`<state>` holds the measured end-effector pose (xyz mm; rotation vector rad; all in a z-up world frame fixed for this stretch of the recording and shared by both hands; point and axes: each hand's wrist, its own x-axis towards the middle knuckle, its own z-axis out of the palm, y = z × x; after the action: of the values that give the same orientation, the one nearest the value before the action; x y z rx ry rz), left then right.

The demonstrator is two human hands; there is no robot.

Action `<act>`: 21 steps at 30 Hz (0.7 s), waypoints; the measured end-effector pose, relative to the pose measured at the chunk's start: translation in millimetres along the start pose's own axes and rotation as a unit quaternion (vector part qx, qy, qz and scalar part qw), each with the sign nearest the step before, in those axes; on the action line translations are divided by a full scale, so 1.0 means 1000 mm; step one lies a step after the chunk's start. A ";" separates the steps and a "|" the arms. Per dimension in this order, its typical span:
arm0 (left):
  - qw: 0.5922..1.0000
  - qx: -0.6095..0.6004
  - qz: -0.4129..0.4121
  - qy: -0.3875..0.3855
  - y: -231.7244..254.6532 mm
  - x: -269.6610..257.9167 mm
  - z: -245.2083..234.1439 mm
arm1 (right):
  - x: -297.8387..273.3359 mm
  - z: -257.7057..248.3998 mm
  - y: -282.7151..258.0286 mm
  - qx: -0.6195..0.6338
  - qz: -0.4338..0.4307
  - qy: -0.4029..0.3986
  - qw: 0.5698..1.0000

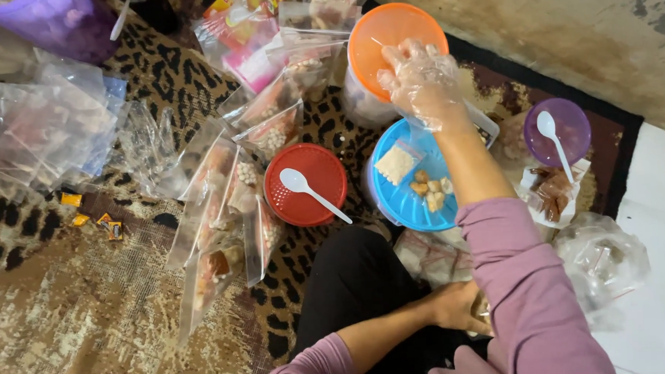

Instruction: Packaging small snack items into individual plastic bags for distribution.

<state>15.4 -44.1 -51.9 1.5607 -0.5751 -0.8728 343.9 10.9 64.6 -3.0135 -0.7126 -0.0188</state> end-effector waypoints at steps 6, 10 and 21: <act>0.999 0.015 -0.037 -0.002 -0.015 0.012 0.004 | -0.002 -0.005 0.011 0.094 0.087 -0.193 0.973; 0.999 -0.033 -0.018 0.017 -0.028 0.012 0.005 | -0.025 -0.018 0.029 0.165 0.012 -0.139 0.976; 0.991 -0.128 -0.016 0.034 0.004 -0.003 -0.012 | -0.137 -0.066 0.032 0.190 -0.079 0.018 0.978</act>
<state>23.2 -35.4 -46.7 1.3639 -0.3748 -0.8773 236.1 -81.9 126.4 -2.5840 -0.8419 0.0511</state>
